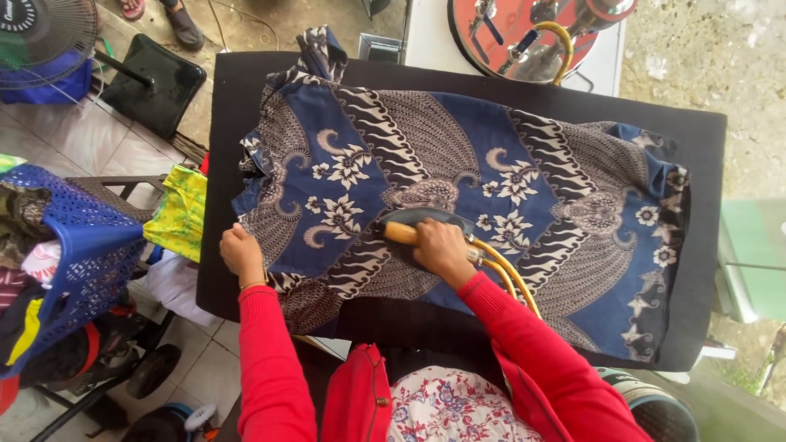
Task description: The person irons a large patterned blue cloth on a black ironing board using a steam iron. They repeatedly smooth the fabric, lift and reposition sections to ensure even coverage, and continue ironing different areas of the cloth.
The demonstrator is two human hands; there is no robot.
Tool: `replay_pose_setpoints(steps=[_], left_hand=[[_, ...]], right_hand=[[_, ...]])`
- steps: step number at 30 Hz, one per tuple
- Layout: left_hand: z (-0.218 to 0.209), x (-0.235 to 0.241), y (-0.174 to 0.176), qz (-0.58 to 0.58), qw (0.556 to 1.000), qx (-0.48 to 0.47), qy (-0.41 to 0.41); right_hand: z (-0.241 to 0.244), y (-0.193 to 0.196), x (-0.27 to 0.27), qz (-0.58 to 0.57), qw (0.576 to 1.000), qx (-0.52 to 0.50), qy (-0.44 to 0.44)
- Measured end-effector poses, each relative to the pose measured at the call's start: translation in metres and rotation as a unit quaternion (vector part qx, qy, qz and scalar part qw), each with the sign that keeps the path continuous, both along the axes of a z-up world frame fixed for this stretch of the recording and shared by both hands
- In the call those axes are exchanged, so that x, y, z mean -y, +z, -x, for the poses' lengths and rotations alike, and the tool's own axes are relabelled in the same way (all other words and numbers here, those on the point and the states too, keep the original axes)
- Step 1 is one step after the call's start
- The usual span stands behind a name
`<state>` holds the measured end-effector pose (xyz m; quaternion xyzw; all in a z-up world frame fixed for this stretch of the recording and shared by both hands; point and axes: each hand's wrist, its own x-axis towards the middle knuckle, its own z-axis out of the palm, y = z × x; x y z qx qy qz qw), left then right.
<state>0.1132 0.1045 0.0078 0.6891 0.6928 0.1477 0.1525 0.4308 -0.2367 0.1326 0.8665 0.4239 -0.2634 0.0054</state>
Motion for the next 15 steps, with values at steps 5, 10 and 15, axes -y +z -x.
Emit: replay_pose_setpoints(steps=[5, 10, 15], left_hand=[[-0.003, -0.008, -0.012, -0.005, 0.998, -0.064, 0.022], [0.002, -0.007, -0.007, 0.028, 0.997, -0.053, 0.041], [0.016, -0.015, -0.021, 0.04, 0.998, -0.037, 0.034]], right_hand=[[0.012, -0.02, -0.089, -0.004, 0.998, 0.008, 0.067], [-0.004, -0.039, -0.165, -0.05, 0.998, 0.014, -0.035], [-0.017, -0.028, -0.176, -0.101, 0.992, 0.059, -0.055]])
